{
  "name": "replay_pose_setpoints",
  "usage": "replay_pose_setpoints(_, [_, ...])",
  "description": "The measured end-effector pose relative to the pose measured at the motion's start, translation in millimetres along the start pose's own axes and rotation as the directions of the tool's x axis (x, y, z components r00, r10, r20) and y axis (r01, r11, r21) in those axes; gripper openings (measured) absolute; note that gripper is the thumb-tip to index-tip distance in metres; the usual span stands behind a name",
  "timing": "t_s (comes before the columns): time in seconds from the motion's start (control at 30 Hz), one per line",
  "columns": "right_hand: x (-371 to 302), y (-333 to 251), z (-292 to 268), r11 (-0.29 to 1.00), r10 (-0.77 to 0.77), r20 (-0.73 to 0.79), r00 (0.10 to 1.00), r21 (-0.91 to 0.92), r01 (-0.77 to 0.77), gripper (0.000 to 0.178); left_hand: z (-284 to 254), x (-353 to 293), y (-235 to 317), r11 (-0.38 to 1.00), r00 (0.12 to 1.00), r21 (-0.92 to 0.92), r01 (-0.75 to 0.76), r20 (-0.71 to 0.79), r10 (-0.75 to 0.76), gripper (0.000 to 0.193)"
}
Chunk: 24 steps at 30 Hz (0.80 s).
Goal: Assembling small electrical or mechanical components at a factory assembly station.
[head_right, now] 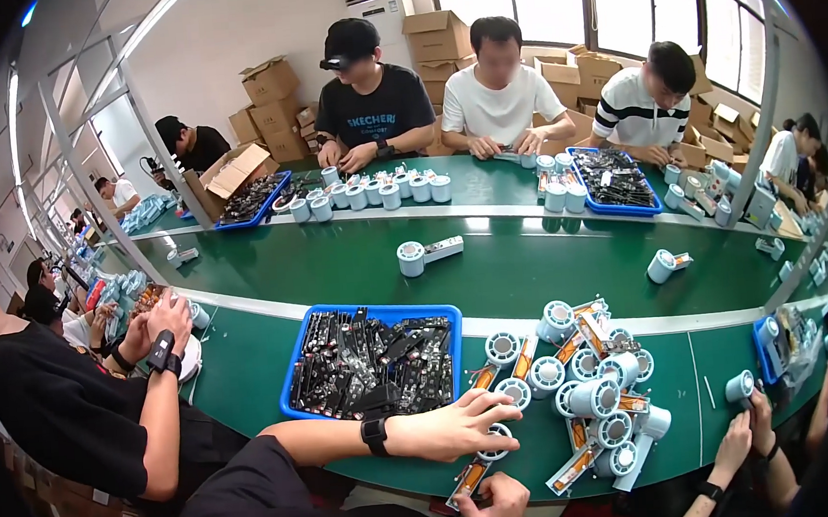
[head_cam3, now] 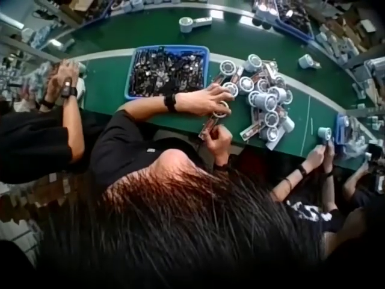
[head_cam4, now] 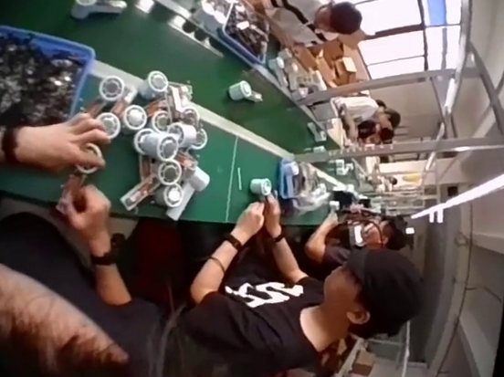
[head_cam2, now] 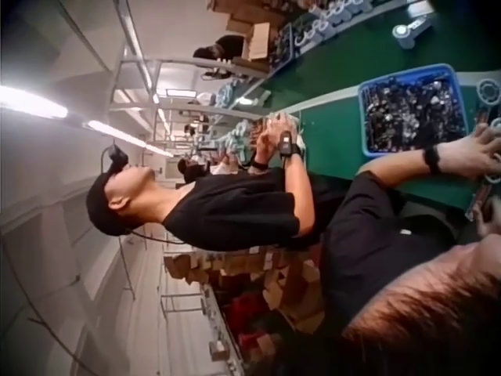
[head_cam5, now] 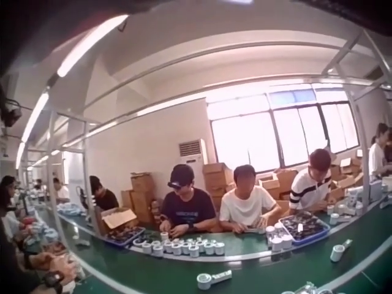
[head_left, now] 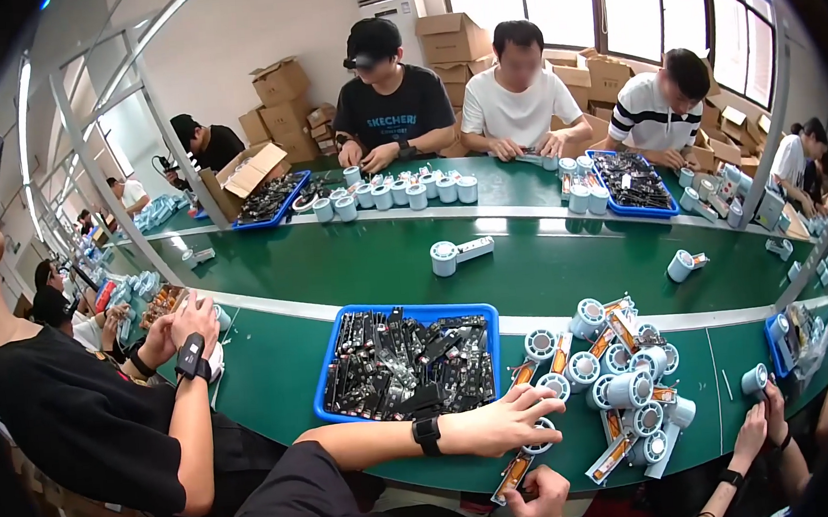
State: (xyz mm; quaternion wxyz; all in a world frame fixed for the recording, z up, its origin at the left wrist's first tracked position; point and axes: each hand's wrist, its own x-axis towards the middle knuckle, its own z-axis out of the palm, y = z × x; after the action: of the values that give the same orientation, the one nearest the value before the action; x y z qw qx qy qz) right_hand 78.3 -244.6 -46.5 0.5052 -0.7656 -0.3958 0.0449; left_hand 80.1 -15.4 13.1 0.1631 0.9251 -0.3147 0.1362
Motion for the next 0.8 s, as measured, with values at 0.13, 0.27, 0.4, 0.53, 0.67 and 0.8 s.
replay_pose_setpoints(0.13, [12.5, -8.9, 5.5, 0.998, -0.037, -0.105, 0.994, -0.054, 0.031, 0.038, -1.8, -1.2, -4.6, 0.999, 0.999, 0.022, 0.048, 0.003, -0.048, 0.063])
replay_pose_setpoints(0.27, [15.6, -2.0, 14.1, 0.997, 0.076, -0.163, 0.984, -0.020, -0.080, 0.036, -21.7, -8.1, -5.6, 0.983, 0.983, 0.022, 0.183, -0.008, -0.183, 0.064])
replay_pose_setpoints(0.4, [17.5, 3.7, 17.7, 0.999, 0.036, -0.153, 0.988, -0.030, -0.041, 0.035, -55.2, -36.7, -13.5, 0.889, 0.898, 0.132, 0.439, -0.028, -0.439, 0.061])
replay_pose_setpoints(0.53, [7.1, 6.2, 14.4, 0.998, -0.029, -0.098, 0.995, -0.066, 0.022, 0.032, -66.3, -81.3, -19.4, 0.584, 0.637, 0.285, 0.760, -0.146, -0.757, 0.065])
replay_pose_setpoints(0.67, [-4.7, 52.4, 38.1, 0.999, 0.032, -0.080, 0.996, 0.047, -0.028, 0.037, -39.9, -107.7, -43.5, 0.505, 0.528, 0.306, 0.807, 0.009, -0.849, 0.058])
replay_pose_setpoints(0.8, [-17.3, 68.7, 32.0, 0.987, 0.070, 0.006, 0.998, 0.147, -0.070, 0.029, -32.5, -114.0, -39.6, 0.560, 0.599, 0.288, 0.777, -0.064, -0.798, 0.039])
